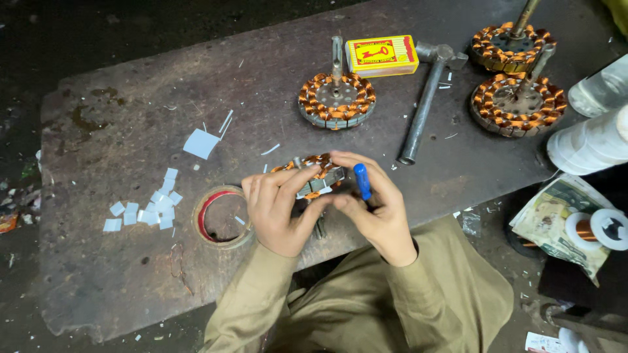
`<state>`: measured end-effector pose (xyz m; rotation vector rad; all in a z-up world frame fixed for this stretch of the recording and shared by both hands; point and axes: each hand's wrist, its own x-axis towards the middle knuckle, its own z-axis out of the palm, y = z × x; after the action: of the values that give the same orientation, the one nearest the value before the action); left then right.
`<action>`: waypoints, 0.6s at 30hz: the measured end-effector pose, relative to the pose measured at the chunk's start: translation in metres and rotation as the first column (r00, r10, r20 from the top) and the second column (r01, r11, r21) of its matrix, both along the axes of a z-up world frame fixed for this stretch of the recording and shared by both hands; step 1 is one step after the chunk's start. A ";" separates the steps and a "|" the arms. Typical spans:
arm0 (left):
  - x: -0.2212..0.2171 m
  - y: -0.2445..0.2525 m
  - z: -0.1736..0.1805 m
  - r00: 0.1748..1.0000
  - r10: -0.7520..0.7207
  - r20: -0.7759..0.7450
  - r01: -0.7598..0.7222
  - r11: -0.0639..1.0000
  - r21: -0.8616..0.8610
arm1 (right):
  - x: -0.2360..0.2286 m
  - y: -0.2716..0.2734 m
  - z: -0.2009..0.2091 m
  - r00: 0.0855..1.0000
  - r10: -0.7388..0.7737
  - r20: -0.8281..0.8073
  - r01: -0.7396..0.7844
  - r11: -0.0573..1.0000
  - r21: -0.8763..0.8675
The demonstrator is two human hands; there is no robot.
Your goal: The person inserts small white rectangular pieces into the slots of a copper-wound rotor using a blue-handled screwdriver to push them into place. They repeatedly pick up the pieces and use the tool to secure them within the rotor assembly.
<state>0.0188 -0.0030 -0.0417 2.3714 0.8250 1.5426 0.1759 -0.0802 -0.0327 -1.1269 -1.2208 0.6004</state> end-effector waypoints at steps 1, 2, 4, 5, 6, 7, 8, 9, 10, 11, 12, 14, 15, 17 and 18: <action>-0.001 0.000 0.000 1.000 -0.004 0.004 0.004 1.000 -0.004 | -0.005 -0.002 0.000 0.994 -0.085 0.064 0.083 0.996 0.021; -0.001 0.000 0.001 1.000 -0.007 0.007 0.007 1.000 -0.009 | -0.011 -0.004 0.000 0.980 -0.167 -0.111 0.162 0.985 -0.051; 0.000 0.001 0.003 1.000 0.003 0.020 -0.003 1.000 0.006 | -0.022 -0.007 -0.001 0.839 -0.341 -0.423 0.269 0.937 -0.223; 0.001 0.000 0.004 1.000 0.008 0.028 -0.008 1.000 0.010 | -0.025 -0.008 -0.001 0.812 -0.343 -0.472 0.254 0.936 -0.245; 0.001 0.000 0.004 1.000 0.000 0.031 0.000 1.000 0.012 | -0.027 -0.009 -0.002 0.781 -0.346 -0.519 0.237 0.934 -0.266; 0.000 0.000 0.005 0.999 -0.009 0.033 0.009 1.000 0.014 | -0.029 -0.011 -0.002 0.746 -0.351 -0.566 0.221 0.932 -0.287; -0.001 0.000 0.006 0.999 -0.018 0.034 0.018 1.000 0.015 | -0.028 -0.011 -0.003 0.777 -0.379 -0.503 0.231 0.915 -0.331; -0.001 0.000 0.007 0.999 -0.027 0.039 0.027 1.000 0.013 | -0.027 -0.012 -0.004 0.803 -0.403 -0.438 0.246 0.895 -0.373; -0.002 -0.001 0.008 0.998 -0.036 0.044 0.036 0.999 0.011 | -0.025 -0.013 -0.004 0.826 -0.425 -0.370 0.264 0.872 -0.412; -0.003 -0.001 0.009 0.998 -0.046 0.050 0.046 0.999 0.006 | -0.023 -0.015 -0.006 0.830 -0.397 -0.391 0.245 0.890 -0.384; -0.003 -0.002 0.009 0.997 -0.047 0.053 0.047 0.999 0.009 | -0.021 -0.017 -0.007 0.834 -0.369 -0.411 0.226 0.907 -0.355; -0.003 -0.001 0.010 0.997 -0.050 0.060 0.049 0.999 0.016 | -0.019 -0.021 -0.010 0.832 -0.339 -0.439 0.211 0.925 -0.316; -0.003 -0.001 0.010 0.997 -0.050 0.063 0.049 0.999 0.015 | -0.020 -0.024 -0.012 0.827 -0.339 -0.448 0.213 0.927 -0.309; -0.003 -0.001 0.009 0.996 -0.050 0.069 0.049 0.999 0.018 | -0.023 -0.027 -0.014 0.827 -0.349 -0.442 0.218 0.922 -0.321; -0.003 -0.002 0.008 0.996 -0.049 0.072 0.047 0.999 0.017 | -0.025 -0.028 -0.015 0.830 -0.359 -0.427 0.221 0.914 -0.340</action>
<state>0.0154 -0.0049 -0.0334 2.3136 0.7381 1.6106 0.1507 -0.1079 -0.0473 -1.2713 -0.5246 0.7740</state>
